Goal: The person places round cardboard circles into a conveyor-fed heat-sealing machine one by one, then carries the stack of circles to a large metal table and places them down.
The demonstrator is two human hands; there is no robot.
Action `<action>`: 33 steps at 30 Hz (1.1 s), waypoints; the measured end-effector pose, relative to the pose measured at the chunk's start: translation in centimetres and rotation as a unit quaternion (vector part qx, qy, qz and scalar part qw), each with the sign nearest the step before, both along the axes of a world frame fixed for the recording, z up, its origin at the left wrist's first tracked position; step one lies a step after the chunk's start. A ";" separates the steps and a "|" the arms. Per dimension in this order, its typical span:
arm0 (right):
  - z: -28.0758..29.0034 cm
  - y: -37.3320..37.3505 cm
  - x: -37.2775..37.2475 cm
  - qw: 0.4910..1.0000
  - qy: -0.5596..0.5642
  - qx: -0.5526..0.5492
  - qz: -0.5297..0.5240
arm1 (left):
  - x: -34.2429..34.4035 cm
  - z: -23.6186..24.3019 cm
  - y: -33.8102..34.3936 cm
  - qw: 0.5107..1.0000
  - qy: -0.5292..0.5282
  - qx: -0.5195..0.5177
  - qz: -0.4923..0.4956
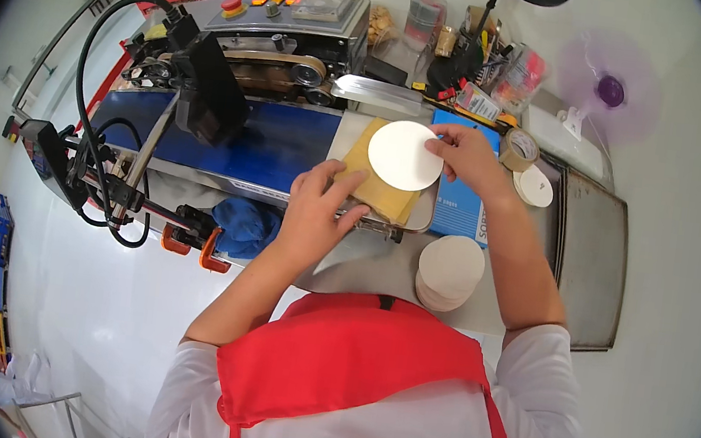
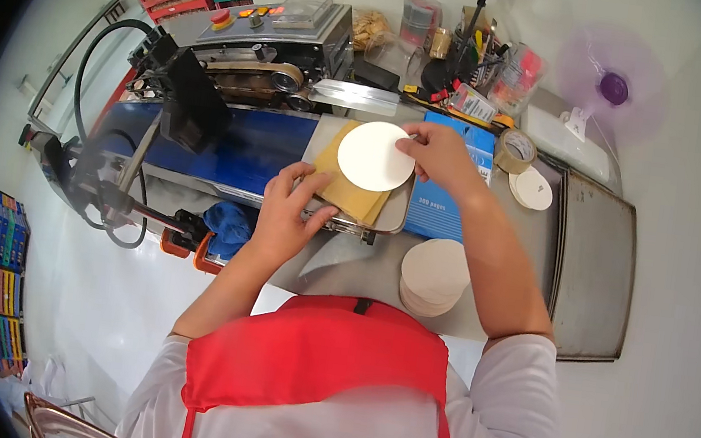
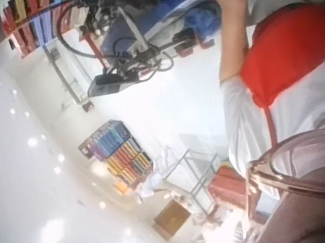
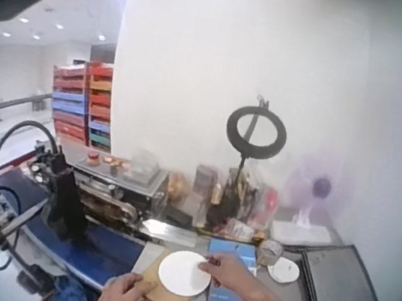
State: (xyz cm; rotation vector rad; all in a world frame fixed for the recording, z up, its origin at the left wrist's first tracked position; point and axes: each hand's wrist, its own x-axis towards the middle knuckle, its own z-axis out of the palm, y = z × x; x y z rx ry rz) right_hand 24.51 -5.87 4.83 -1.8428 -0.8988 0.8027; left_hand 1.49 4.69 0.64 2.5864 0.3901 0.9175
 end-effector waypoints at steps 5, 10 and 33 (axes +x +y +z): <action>-0.2 0.5 -2.0 0.996 -0.087 -0.015 -0.033 | 0.0 0.6 0.0 1.000 0.010 0.005 0.003; -1.4 0.8 -2.1 0.994 -0.100 0.017 -0.035 | -0.2 0.6 0.0 1.000 -0.004 0.007 -0.004; 1.0 3.3 -5.0 0.971 -0.200 -0.035 0.130 | -2.7 0.3 2.3 0.997 -0.037 -0.072 0.013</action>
